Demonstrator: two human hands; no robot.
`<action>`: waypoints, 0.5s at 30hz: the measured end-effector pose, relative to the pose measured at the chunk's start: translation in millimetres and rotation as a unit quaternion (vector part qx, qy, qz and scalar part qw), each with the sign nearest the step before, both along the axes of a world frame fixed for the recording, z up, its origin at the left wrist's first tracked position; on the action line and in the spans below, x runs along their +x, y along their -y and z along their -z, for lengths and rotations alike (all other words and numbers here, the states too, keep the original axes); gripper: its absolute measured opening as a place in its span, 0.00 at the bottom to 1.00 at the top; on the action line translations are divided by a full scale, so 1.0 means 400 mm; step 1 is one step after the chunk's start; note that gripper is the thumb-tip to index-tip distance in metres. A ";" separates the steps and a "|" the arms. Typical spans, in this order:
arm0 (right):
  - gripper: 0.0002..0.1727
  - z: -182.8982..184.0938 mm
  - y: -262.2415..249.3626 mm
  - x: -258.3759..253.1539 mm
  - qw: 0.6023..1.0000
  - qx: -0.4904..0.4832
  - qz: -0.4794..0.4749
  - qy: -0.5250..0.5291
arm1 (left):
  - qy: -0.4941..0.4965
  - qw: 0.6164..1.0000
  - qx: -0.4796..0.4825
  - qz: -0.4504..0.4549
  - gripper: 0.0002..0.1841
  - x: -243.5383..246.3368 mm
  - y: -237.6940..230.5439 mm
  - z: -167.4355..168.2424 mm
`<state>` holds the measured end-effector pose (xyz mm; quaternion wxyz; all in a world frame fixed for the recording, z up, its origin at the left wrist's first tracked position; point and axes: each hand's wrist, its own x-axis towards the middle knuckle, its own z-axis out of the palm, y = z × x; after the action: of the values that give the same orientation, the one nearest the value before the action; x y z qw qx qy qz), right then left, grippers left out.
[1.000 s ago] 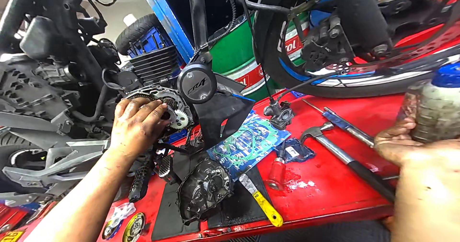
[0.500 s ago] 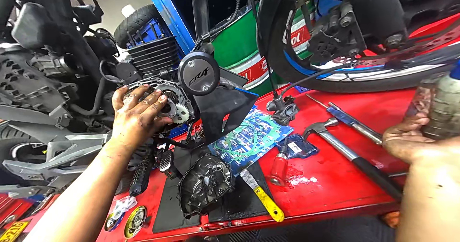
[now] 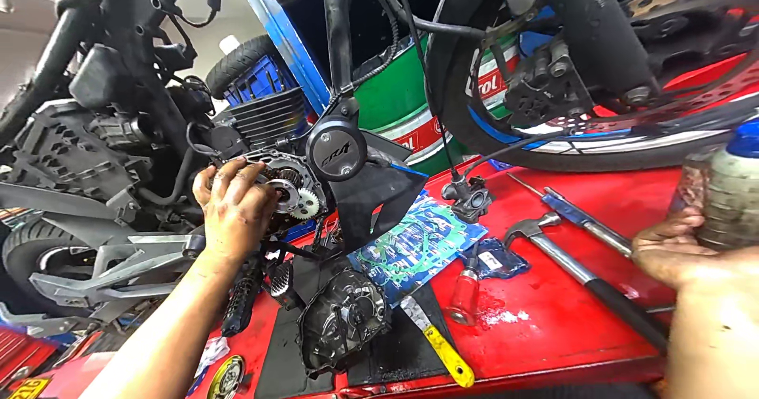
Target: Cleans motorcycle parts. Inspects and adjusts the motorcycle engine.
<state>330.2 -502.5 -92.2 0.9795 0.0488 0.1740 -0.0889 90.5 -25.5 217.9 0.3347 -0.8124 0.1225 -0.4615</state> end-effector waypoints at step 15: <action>0.36 -0.039 -0.016 -0.021 0.999 0.016 0.027 -0.004 | -0.001 0.997 0.063 -0.053 0.17 -0.013 0.002 0.039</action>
<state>322.0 -495.9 -76.4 0.9751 0.0689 0.1777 -0.1130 85.4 -26.5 202.3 0.4096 -0.7952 0.1082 -0.4338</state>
